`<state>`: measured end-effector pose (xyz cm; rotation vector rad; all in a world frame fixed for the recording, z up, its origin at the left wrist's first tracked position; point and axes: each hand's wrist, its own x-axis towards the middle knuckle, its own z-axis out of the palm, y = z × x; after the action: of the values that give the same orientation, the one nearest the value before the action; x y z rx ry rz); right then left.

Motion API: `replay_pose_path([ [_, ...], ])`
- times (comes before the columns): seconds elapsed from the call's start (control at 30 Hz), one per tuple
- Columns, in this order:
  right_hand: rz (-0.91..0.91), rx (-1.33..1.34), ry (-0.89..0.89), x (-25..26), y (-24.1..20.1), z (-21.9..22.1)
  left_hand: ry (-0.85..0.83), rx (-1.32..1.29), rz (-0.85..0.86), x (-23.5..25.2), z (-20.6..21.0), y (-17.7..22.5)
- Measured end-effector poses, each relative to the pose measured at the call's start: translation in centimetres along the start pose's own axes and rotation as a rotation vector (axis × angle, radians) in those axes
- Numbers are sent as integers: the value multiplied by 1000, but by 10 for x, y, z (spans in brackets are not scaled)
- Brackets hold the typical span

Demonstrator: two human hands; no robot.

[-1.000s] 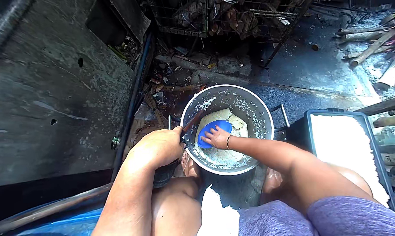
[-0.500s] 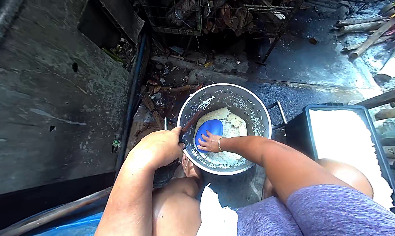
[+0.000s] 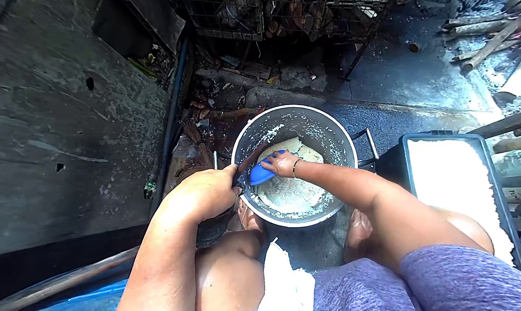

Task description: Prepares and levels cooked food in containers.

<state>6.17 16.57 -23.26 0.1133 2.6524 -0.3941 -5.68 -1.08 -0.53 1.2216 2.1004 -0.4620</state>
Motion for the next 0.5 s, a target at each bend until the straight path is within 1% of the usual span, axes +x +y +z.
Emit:
replay_pose_path([
  [0.03,-48,-26,26,-2,-1,-6,2,-1,1,0,1,-1],
  [0.1,-171,-78,91,-4,-3,-1,9,-8,-3,0,2,-1],
  [0.17,-285,-134,130,-3,-1,22,18,-15,-4,-1,-1,0],
  [0.2,-321,-142,101,-1,2,34,20,-12,-6,-2,-2,1],
  [0.3,-325,-171,-49,0,14,59,6,-7,-6,-3,-2,3],
  [0.4,-306,-198,-100,-3,18,73,-2,-12,0,-2,-2,3],
  [0.5,-254,-172,-126,8,7,58,6,-13,-2,-1,-4,5],
])
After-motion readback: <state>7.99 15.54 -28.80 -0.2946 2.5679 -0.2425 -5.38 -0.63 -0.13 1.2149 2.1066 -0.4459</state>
